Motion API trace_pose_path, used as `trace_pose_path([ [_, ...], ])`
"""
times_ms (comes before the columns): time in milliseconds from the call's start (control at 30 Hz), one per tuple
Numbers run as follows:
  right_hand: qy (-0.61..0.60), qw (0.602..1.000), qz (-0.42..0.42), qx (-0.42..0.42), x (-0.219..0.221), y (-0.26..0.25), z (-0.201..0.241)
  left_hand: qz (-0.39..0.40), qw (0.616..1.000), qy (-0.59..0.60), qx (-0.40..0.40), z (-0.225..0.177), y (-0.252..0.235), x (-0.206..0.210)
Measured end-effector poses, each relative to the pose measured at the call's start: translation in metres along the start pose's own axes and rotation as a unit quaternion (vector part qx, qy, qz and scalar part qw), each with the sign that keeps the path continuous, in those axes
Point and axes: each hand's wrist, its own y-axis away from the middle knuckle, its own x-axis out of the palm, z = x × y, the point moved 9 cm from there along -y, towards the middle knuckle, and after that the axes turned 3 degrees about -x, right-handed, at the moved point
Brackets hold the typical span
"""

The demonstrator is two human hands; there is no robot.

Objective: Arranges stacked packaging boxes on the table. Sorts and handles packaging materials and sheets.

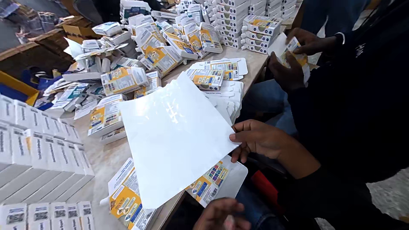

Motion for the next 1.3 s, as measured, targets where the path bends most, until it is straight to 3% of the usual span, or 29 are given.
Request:
trace_pose_path([
  [100, -0.039, 0.995, 0.095, -0.005, 0.017, 0.004, -0.009, 0.025, 0.983, 0.18, 0.023, 0.005, -0.024, 0.012],
  [200, -0.041, 0.99, 0.137, -0.013, 0.024, 0.008, -0.012, -0.033, 0.96, 0.274, 0.045, -0.005, -0.035, 0.005],
  [300, -0.028, 0.988, 0.15, -0.007, 0.025, 0.009, -0.016, -0.062, 0.949, 0.306, 0.042, -0.008, -0.042, 0.006],
  [533, -0.035, 0.99, 0.138, -0.014, 0.017, 0.014, -0.013, -0.043, 0.94, 0.336, 0.021, -0.007, -0.059, 0.019],
  [667, -0.045, 0.992, 0.117, -0.011, 0.011, 0.015, -0.01, -0.051, 0.943, 0.327, 0.019, -0.008, -0.067, 0.024],
  [767, -0.032, 0.998, 0.039, -0.028, 0.002, 0.016, -0.005, -0.079, 0.953, 0.291, 0.022, -0.009, -0.07, 0.025],
  [867, 0.04, 0.992, -0.081, -0.092, -0.011, 0.019, 0.008, -0.131, 0.971, 0.189, 0.061, -0.016, -0.071, 0.021],
  [1000, 0.188, 0.947, -0.155, -0.211, -0.011, 0.033, 0.029, -0.159, 0.977, 0.088, 0.114, -0.025, -0.074, 0.02],
  [1167, 0.331, 0.875, -0.167, -0.31, -0.001, 0.048, 0.042, -0.194, 0.97, 0.017, 0.149, -0.028, -0.076, 0.023],
  [1300, 0.325, 0.884, -0.137, -0.308, -0.001, 0.047, 0.04, -0.205, 0.963, -0.059, 0.167, -0.03, -0.08, 0.021],
])
